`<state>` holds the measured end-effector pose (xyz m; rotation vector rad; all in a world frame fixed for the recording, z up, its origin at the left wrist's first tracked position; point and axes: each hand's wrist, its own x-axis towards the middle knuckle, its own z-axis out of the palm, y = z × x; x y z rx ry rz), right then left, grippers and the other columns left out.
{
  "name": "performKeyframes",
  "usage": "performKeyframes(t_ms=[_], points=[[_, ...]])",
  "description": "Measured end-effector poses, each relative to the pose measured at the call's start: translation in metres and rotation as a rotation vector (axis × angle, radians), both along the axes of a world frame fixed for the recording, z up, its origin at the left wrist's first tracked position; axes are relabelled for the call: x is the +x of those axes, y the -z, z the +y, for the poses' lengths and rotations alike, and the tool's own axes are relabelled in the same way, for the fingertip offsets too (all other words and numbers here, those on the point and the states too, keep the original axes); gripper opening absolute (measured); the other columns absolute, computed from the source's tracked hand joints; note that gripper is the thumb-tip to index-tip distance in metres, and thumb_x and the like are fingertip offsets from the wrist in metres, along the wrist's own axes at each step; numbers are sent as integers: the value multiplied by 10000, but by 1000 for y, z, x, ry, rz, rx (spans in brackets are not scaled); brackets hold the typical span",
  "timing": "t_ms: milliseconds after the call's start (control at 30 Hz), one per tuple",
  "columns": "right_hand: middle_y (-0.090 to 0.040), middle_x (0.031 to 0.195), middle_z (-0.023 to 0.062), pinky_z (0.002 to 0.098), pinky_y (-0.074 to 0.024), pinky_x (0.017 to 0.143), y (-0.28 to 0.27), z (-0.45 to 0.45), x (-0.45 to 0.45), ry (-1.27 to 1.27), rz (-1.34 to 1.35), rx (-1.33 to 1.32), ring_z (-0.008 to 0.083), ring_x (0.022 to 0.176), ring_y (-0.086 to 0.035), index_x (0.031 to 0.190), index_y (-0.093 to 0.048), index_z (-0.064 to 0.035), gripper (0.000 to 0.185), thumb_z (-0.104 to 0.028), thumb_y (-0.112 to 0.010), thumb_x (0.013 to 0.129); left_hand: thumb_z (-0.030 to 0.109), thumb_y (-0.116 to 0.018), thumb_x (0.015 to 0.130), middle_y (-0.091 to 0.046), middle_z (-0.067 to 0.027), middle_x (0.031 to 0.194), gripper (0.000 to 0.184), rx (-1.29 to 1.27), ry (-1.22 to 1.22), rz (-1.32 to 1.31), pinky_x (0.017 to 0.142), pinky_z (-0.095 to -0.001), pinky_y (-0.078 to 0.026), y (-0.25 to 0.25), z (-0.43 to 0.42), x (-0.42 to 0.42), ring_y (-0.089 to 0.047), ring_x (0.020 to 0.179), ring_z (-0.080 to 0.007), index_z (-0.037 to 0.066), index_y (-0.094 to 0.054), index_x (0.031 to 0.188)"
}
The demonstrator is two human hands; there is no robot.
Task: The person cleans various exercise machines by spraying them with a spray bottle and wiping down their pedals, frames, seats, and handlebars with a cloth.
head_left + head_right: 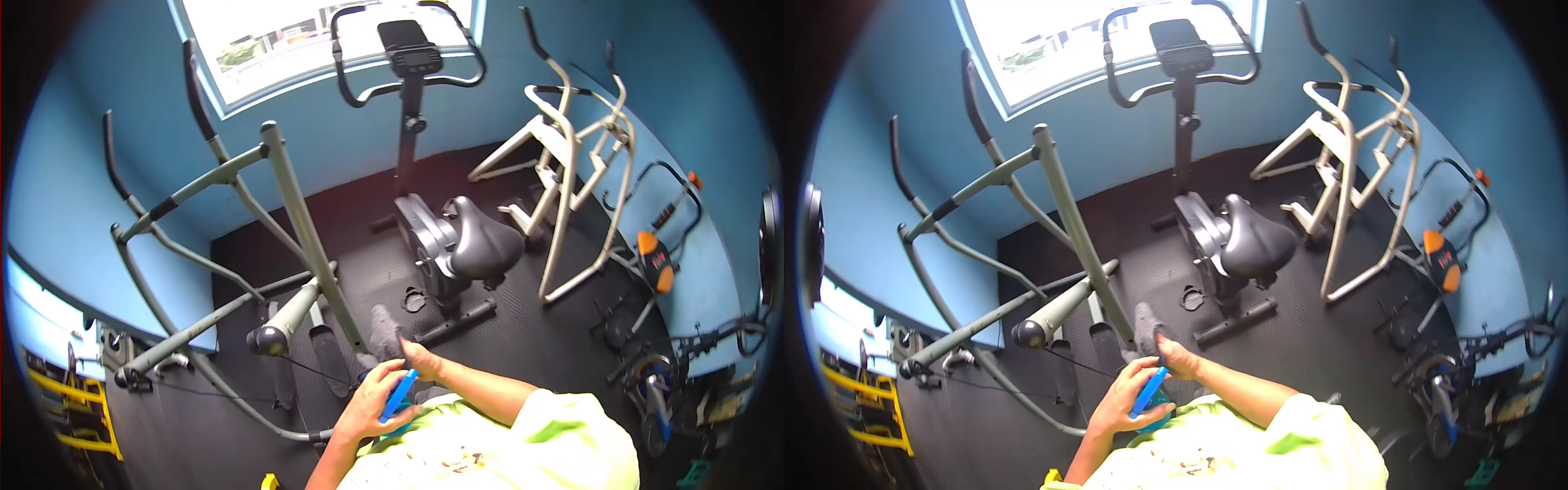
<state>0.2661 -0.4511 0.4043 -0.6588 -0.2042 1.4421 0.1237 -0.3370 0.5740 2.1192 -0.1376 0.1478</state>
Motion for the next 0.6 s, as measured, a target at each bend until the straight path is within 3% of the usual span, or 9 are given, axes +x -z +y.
performKeyframes(t_ms=[67,100,167,233,300,400,467,500,600], points=[[-628,1227,103,331,-542,853,11,-2,21,-109,23,193,210,1023,-642,1306,-568,-56,825,-696,-643,791,245,-817,744,-467,-244,1398,578,38,-44,-12,1043,-449,-409,-5,-15,9,-500,1252,-396,16,-570,1213],[-628,1227,103,331,-542,853,19,3,25,-153,47,210,210,1023,-642,1306,-568,-56,825,-696,-643,791,236,-810,757,-450,-241,1422,580,50,-47,-51,1050,-446,-401,-4,-20,13,-490,1262,-391,14,-556,1228],[-616,1265,148,427,-484,1020,16,23,39,-27,153,330,279,1166,-600,1274,-583,-26,840,-642,-741,726,216,-811,754,-435,-239,1437,583,16,-122,-66,1050,-435,-402,1,-29,11,-479,1269,-393,11,-547,1232],[-436,1450,186,397,-306,1171,-19,29,52,-32,62,346,241,1358,-418,1414,-424,31,1124,-705,-747,628,188,-802,766,-478,-229,1396,604,17,-205,-112,1024,-409,-429,-3,-33,5,-522,1240,-352,9,-528,1275],[-484,1414,164,420,-340,1148,-29,28,65,-92,45,314,256,1304,-479,1404,-443,2,993,-622,-755,698,138,-792,773,-564,-167,1286,638,-341,-415,50,985,-380,-464,-8,-43,-4,-582,1187,-257,19,-509,1332],[-582,1304,103,414,-436,1057,-18,33,92,106,-19,178,253,1184,-570,1367,-486,-63,749,-506,-714,807,120,-776,798,-598,-131,1210,603,-385,-618,52,851,-316,-533,11,-54,-17,-662,1015,-193,12,-501,1323],[-614,1239,77,411,-482,996,-57,48,100,257,-219,79,236,1143,-592,1377,-462,-102,661,-430,-689,849,117,-772,801,-610,-130,1195,571,-403,-729,26,815,-306,-543,16,-56,-22,-680,959,-181,10,-515,1299],[-594,1181,63,340,-504,919,-59,61,112,255,-240,145,187,1046,-603,1359,-452,-85,498,-200,-626,907,116,-768,805,-625,-128,1177,540,-387,-776,26,782,-299,-546,21,-53,-22,-686,896,-167,9,-527,1276],[-540,1255,78,290,-439,970,-75,126,119,442,-722,163,180,1126,-534,1382,-416,-38,566,-69,-643,864,150,-769,810,-655,-135,1121,516,-340,-877,29,733,-298,-548,23,-34,-10,-701,796,-164,11,-539,1251]])
